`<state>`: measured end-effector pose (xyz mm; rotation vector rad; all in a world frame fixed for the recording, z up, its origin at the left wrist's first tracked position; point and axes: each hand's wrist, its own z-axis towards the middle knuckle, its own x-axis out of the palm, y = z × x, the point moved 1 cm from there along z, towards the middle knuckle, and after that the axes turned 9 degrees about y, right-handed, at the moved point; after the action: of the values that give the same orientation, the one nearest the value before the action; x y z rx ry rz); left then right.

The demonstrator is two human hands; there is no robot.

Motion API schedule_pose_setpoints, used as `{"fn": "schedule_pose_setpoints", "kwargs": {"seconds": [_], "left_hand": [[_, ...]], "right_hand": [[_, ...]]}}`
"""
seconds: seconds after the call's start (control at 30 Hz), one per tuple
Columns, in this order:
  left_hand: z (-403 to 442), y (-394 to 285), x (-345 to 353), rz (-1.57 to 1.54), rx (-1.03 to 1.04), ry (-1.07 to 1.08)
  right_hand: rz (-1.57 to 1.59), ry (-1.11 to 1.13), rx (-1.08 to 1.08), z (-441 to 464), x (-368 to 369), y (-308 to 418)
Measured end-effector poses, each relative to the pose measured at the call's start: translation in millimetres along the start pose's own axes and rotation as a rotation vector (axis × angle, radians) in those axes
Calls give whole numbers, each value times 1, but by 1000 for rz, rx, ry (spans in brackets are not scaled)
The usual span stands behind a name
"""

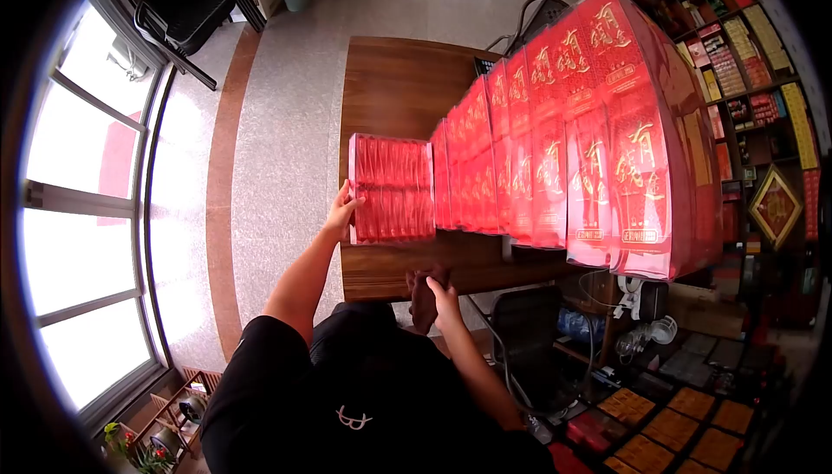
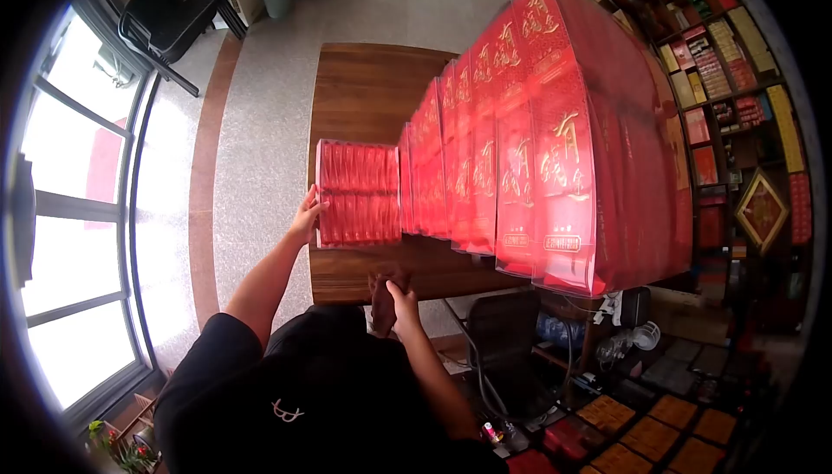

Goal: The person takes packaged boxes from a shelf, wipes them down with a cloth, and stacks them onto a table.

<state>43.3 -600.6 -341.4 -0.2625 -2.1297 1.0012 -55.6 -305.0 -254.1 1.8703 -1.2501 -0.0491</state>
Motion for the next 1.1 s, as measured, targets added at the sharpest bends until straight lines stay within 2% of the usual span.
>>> {"fn": "schedule_pose_setpoints", "kwargs": {"seconds": [0.1, 0.17, 0.23, 0.37, 0.43, 0.47, 0.53, 0.63, 0.7, 0.77, 0.8, 0.83, 0.9, 0.93, 0.97, 1.03, 1.07, 1.1], "left_hand": [[27, 22, -19, -93, 95, 81], [40, 32, -19, -74, 129, 46], [62, 53, -30, 171, 189, -155], [80, 71, -54, 417, 36, -138], [82, 72, -53, 512, -26, -277], [82, 73, -51, 521, -23, -269], [68, 60, -27, 946, 5, -535], [34, 33, 32, 930, 59, -515], [13, 21, 67, 839, 97, -377], [-11, 20, 108, 531, 167, -168], [-32, 14, 137, 559, 161, -101], [-63, 7, 173, 561, 118, -12], [-99, 8, 219, 601, 51, 152], [-113, 17, 236, 559, -15, 314], [-126, 29, 250, 516, -96, 478], [-124, 80, 250, 556, -112, 630], [-141, 88, 266, 516, -191, 727], [-163, 107, 293, 539, -253, 827]], "right_hand": [[-4, 23, -9, 0, -17, -6], [1, 43, 33, -9, -11, 4], [-7, 26, 59, -14, -9, 12], [-1, -8, 35, -29, -2, 24], [44, -13, 13, -32, -8, 20], [80, -16, -4, -33, -11, 17], [126, 20, -34, -36, -19, 12], [187, 61, -117, -47, -32, 7], [227, 40, -205, -56, -44, 4], [253, 55, -322, -67, -64, 0], [220, 117, -320, -94, -64, 18], [257, 75, -368, -119, -64, 30], [700, 295, -464, -163, -73, 39], [776, 475, -579, -178, -92, 31], [902, 281, -636, -201, -93, 32], [730, 366, -898, -247, -121, 10], [765, 333, -917, -270, -129, -1], [847, 201, -958, -307, -132, -10]]}}
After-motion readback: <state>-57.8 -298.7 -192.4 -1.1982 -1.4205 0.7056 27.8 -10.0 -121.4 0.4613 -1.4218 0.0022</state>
